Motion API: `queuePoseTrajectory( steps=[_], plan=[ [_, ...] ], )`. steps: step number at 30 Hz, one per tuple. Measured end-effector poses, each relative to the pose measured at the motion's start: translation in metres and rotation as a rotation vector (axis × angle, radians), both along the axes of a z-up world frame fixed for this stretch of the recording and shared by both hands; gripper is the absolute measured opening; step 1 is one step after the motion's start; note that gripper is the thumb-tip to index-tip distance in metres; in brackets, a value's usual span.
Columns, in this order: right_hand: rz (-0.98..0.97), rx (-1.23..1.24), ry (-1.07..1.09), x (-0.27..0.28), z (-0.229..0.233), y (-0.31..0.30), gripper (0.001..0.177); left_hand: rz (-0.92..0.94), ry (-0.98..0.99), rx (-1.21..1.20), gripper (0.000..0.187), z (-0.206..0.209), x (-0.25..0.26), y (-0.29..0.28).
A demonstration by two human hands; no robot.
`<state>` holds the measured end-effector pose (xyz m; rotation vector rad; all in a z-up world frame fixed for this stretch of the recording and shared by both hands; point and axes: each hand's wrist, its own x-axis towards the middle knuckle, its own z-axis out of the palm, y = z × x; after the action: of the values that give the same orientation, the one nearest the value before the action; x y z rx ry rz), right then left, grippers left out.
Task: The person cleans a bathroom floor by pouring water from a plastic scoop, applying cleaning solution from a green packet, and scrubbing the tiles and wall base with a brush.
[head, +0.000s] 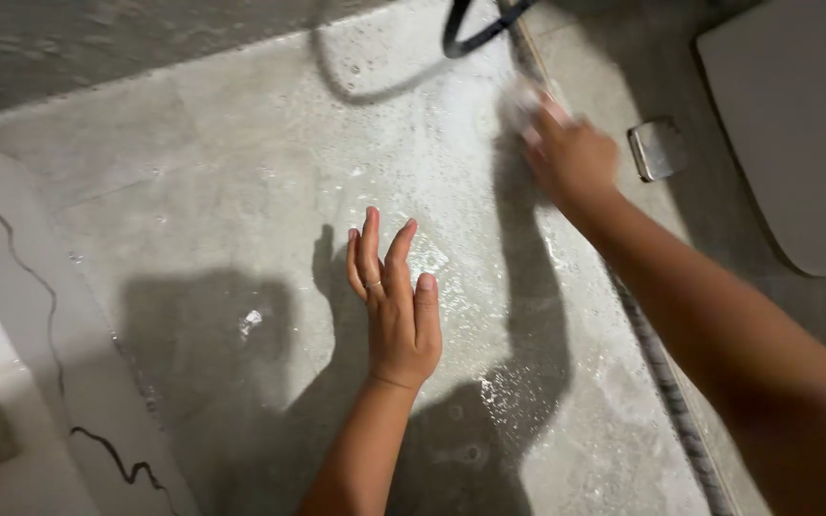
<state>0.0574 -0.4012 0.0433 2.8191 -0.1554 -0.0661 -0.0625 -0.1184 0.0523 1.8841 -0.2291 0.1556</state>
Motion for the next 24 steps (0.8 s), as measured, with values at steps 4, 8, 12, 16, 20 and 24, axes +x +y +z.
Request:
queuePoseTrajectory(
  steps=[4,8,12,16,20,24],
  plan=[
    [-0.022,0.060,0.078,-0.113,0.030,-0.003,0.070,0.061,0.005,0.004,0.047,-0.014,-0.001,0.019],
    [-0.017,0.025,-0.040,-0.087,0.026,-0.014,0.072,0.059,0.044,-0.009,0.047,-0.021,-0.007,0.013],
    [-0.107,0.052,0.009,0.054,0.008,-0.026,0.048,0.016,0.037,0.031,0.047,-0.013,-0.002,0.010],
    [0.103,-0.120,-0.162,0.110,-0.018,0.006,0.032,0.059,0.012,0.084,0.047,0.001,0.013,0.022],
    [-0.145,0.212,0.001,0.036,0.020,-0.001,0.037,0.182,-0.031,0.182,0.047,0.003,0.018,0.058],
    [-0.263,0.405,0.188,-0.096,0.027,0.011,0.042,0.301,0.001,0.174,0.049,-0.007,0.011,0.082]
  ],
)
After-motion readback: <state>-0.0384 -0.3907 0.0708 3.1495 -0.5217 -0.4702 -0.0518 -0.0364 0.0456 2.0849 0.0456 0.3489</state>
